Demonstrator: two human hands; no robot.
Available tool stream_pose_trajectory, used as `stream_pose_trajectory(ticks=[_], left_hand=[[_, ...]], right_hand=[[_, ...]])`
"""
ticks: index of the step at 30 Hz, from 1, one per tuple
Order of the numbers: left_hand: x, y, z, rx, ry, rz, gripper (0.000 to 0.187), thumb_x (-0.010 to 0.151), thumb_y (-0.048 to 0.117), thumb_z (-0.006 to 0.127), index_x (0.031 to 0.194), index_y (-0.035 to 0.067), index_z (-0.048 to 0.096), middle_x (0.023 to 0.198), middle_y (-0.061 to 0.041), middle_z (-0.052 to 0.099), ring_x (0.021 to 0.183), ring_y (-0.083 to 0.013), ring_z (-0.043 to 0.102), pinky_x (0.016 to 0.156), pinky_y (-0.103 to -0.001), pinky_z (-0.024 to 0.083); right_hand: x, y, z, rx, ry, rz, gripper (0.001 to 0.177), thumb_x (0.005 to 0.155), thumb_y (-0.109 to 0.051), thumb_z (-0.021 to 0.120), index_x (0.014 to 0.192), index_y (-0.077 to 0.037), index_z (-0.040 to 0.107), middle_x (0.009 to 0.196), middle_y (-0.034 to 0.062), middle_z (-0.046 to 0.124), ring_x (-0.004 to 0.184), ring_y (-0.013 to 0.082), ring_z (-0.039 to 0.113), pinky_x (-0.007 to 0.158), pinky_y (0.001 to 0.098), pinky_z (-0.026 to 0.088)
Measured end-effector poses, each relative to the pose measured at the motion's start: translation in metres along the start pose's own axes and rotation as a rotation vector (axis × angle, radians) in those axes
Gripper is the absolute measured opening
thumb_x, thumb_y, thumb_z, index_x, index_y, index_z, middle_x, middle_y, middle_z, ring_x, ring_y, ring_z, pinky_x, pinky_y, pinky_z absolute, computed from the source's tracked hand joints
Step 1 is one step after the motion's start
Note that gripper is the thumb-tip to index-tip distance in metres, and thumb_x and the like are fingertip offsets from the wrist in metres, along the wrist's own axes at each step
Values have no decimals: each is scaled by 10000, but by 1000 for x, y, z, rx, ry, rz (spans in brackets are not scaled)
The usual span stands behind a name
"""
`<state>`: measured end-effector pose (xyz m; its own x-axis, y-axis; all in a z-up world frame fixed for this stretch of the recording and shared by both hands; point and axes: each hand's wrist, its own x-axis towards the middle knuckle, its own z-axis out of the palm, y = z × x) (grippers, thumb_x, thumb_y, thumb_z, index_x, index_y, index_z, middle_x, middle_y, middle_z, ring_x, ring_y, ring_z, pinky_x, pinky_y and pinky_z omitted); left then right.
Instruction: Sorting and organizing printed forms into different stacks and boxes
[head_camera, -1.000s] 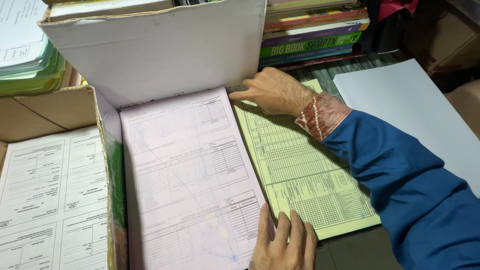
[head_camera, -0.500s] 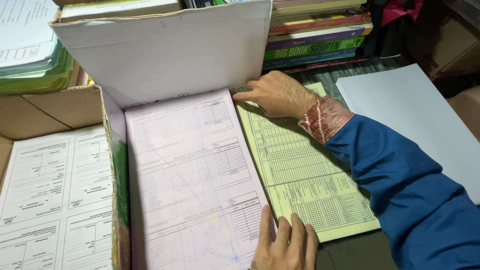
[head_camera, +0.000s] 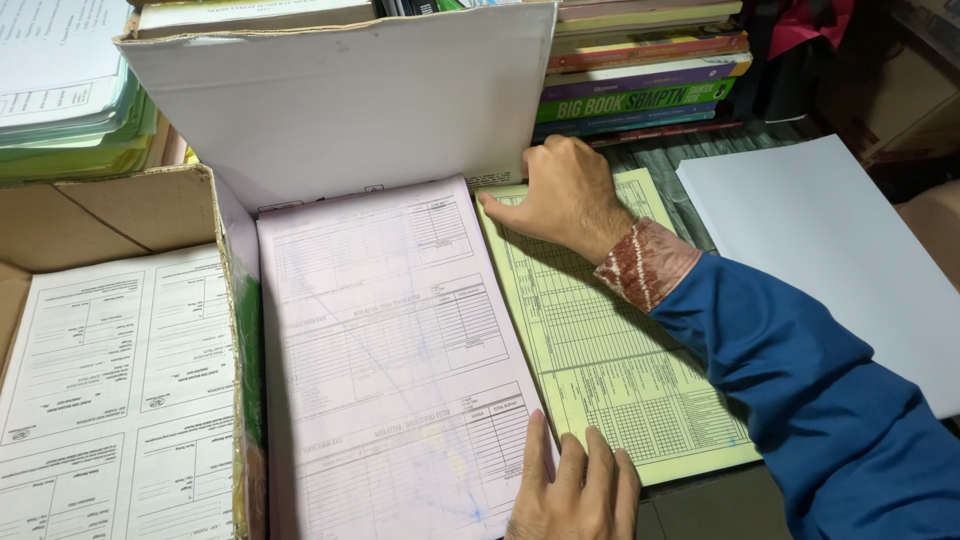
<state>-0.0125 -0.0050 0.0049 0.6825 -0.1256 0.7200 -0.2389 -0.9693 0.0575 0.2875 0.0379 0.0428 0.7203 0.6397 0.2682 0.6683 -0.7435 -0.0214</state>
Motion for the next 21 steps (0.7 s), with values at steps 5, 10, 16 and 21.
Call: stream_pose_trajectory(ticks=[5,10,16,21], left_hand=[[-2,0,2,-34,13,-7,111,978,60,618,890,55,687,907,-230,696,761,-351,637,927,-679,543],[-5,2,5,-59,37,-15,145,969,47,568,903,39,697,924,-251,694,784,-374,632,934,-687,532],[-7,0,5,-90,44,-10,147,952,19,558,906,18,698,946,-269,690,805,-392,629,918,-705,529],[-9,1,4,-86,38,-25,153,952,26,561,907,23,707,956,-264,699,803,-395,631,927,-706,522]], right_hand=[[-6,-6,5,-65,62,-10,881,848,-894,635,784,-17,697,749,132,680,728,307,684,590,455,577],[-9,-10,2,65,36,42,886,825,-876,663,905,6,648,780,165,695,722,339,693,617,498,588],[-19,-16,13,133,132,58,795,789,-816,708,969,-56,557,874,153,645,836,345,596,666,495,519],[-18,-18,14,118,146,39,750,800,-794,719,953,-88,517,813,108,635,769,321,597,631,480,511]])
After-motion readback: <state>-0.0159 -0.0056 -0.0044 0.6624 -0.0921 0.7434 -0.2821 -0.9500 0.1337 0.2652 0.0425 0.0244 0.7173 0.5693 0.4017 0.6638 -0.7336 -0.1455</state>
